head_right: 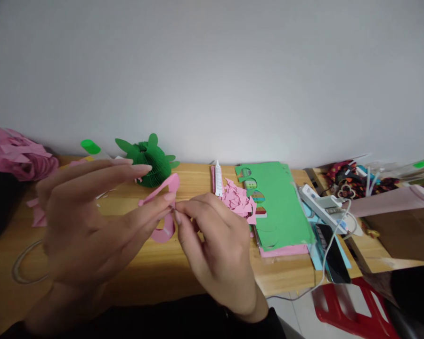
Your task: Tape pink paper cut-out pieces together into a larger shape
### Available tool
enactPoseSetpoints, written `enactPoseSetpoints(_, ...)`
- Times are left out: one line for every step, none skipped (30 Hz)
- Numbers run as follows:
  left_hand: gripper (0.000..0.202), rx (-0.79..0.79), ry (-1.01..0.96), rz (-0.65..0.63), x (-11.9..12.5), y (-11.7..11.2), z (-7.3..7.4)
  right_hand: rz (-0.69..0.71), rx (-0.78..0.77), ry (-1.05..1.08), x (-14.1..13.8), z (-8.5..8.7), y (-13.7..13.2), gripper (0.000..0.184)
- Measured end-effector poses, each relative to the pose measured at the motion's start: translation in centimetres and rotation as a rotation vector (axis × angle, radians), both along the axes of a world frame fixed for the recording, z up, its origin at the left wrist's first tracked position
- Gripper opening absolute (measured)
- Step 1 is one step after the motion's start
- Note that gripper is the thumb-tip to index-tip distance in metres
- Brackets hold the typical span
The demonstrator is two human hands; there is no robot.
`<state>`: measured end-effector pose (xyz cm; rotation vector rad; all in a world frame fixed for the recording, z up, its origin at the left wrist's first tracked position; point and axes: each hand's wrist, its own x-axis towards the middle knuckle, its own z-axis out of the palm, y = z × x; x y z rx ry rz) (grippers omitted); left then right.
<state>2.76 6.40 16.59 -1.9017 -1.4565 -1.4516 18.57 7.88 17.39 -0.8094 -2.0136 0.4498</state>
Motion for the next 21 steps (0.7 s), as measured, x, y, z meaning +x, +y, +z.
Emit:
enactPoseSetpoints(0.009, -0.009, -0.019, -0.001, -0.04, -0.06, 0.0, -0.003, -0.012, 0.003, 0.01, 0.04, -0.01, 0.016)
enactPoseSetpoints(0.01, -0.026, -0.045, 0.004, -0.09, -0.14, 0.01, -0.005, -0.022, 0.005, 0.02, 0.08, 0.0, 0.016)
enactPoseSetpoints(0.012, -0.044, -0.064, 0.01, -0.12, -0.24, 0.01, -0.008, -0.03, 0.007, 0.03, 0.11, 0.0, 0.016)
enactPoseSetpoints(0.013, -0.051, -0.069, 0.011, -0.15, -0.33, 0.01, -0.011, -0.035, 0.008, 0.04, 0.14, 0.02, 0.016)
enactPoseSetpoints(0.013, -0.058, -0.064, 0.013, -0.17, -0.41, 0.01, -0.012, -0.034, 0.008, 0.05, 0.16, 0.02, 0.016)
enactPoseSetpoints(0.012, -0.055, -0.059, 0.016, -0.18, -0.46, 0.0, -0.015, -0.029, 0.007, 0.06, 0.16, 0.02, 0.016)
enactPoseSetpoints(0.011, -0.048, -0.053, 0.018, -0.2, -0.48, -0.02, -0.018, -0.023, 0.002, 0.08, 0.16, 0.01, 0.016)
enactPoseSetpoints(0.011, -0.047, -0.052, 0.023, -0.21, -0.46, -0.04, -0.019, -0.016, -0.006, 0.1, 0.15, -0.01, 0.015)
enactPoseSetpoints(0.012, -0.05, -0.053, 0.03, -0.22, -0.42, -0.08, -0.02, -0.008, -0.018, 0.13, 0.13, -0.03, 0.016)
enactPoseSetpoints(0.013, -0.052, -0.054, 0.034, -0.22, -0.36, -0.12, -0.02, 0.0, -0.032, 0.16, 0.11, -0.05, 0.016)
enactPoseSetpoints(0.013, -0.047, -0.054, 0.034, -0.21, -0.31, -0.17, -0.021, 0.008, -0.046, 0.2, 0.09, -0.06, 0.016)
enactPoseSetpoints(0.014, -0.032, -0.047, 0.027, -0.19, -0.27, -0.22, -0.024, 0.017, -0.061, 0.25, 0.07, -0.08, 0.016)
enactPoseSetpoints(0.014, -0.016, -0.035, 0.017, -0.15, -0.24, -0.26, -0.026, 0.029, -0.075, 0.29, 0.04, -0.09, 0.016)
enactPoseSetpoints(0.014, 0.0, -0.026, 0.006, -0.11, -0.24, -0.29, -0.031, 0.04, -0.087, 0.33, 0.02, -0.1, 0.016)
enactPoseSetpoints(0.014, 0.011, -0.018, -0.002, -0.06, -0.25, -0.32, -0.036, 0.05, -0.097, 0.36, 0.01, -0.12, 0.017)
enactPoseSetpoints(0.014, 0.012, -0.013, -0.002, -0.01, -0.28, -0.33, -0.041, 0.057, -0.106, 0.38, 0.0, -0.14, 0.017)
enactPoseSetpoints(0.014, 0.013, -0.011, 0.0, 0.03, -0.32, -0.34, -0.047, 0.064, -0.111, 0.39, 0.0, -0.17, 0.017)
enactPoseSetpoints(0.014, 0.018, -0.012, -0.002, 0.06, -0.36, -0.35, -0.051, 0.065, -0.112, 0.38, 0.01, -0.22, 0.017)
enactPoseSetpoints(0.015, 0.024, -0.014, -0.004, 0.08, -0.39, -0.36, -0.058, 0.064, -0.112, 0.35, 0.04, -0.27, 0.017)
enactPoseSetpoints(0.017, 0.028, -0.013, -0.01, 0.08, -0.43, -0.37, -0.067, 0.061, -0.113, 0.3, 0.07, -0.33, 0.018)
enactPoseSetpoints(0.017, 0.032, -0.009, -0.017, 0.07, -0.46, -0.37, -0.076, 0.06, -0.117, 0.25, 0.11, -0.38, 0.018)
